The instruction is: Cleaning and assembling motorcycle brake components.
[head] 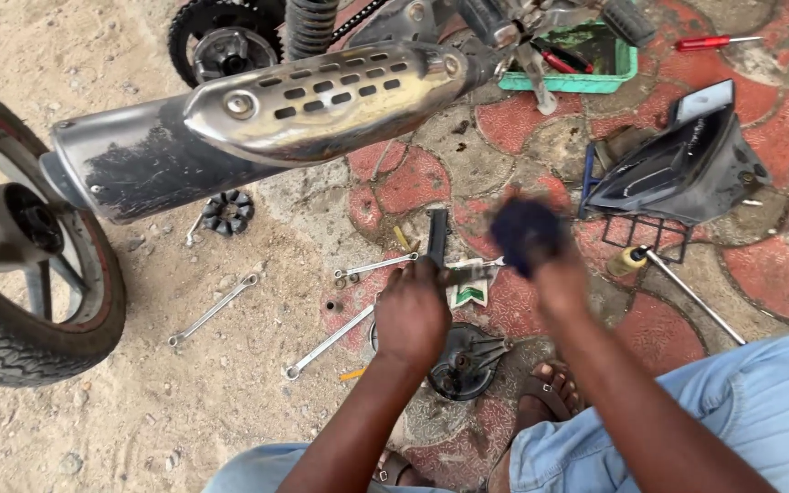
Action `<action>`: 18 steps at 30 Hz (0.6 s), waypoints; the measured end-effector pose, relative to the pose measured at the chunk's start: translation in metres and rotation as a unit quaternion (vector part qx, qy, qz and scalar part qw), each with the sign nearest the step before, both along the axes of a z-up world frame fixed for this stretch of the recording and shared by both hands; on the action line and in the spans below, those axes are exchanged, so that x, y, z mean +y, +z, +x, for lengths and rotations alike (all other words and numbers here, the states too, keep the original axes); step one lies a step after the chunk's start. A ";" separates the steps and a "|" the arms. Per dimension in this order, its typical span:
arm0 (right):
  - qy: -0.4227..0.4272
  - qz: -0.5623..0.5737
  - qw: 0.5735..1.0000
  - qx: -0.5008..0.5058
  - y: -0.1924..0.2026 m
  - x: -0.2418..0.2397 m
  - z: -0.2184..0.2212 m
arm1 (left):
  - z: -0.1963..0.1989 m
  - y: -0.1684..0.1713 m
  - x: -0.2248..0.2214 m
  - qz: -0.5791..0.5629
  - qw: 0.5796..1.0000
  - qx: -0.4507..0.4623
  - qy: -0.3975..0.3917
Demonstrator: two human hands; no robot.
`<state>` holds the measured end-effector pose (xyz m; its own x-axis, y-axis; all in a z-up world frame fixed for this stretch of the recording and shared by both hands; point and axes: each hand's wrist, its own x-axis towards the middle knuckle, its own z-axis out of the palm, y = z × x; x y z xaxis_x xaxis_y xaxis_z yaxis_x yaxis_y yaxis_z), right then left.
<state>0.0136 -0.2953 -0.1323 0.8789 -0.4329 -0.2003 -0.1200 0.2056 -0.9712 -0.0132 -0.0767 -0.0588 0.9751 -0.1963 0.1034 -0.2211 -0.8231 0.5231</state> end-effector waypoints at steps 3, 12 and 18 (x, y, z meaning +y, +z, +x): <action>0.000 0.095 0.995 0.038 0.073 0.004 -0.005 | 0.003 0.016 0.007 -0.031 0.994 0.090 0.058; 0.299 -0.301 0.901 -0.091 0.028 0.024 -0.017 | -0.002 -0.011 -0.002 -0.198 0.970 0.137 0.029; 0.154 -0.179 0.965 0.113 0.036 0.050 0.002 | -0.018 0.002 -0.018 -0.139 0.984 0.100 0.048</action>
<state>0.0161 -0.2451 -0.0966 0.9287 -0.2346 -0.2873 -0.3382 -0.2175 -0.9156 -0.0315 -0.0942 -0.0566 0.9940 -0.0940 -0.0551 -0.0200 -0.6545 0.7558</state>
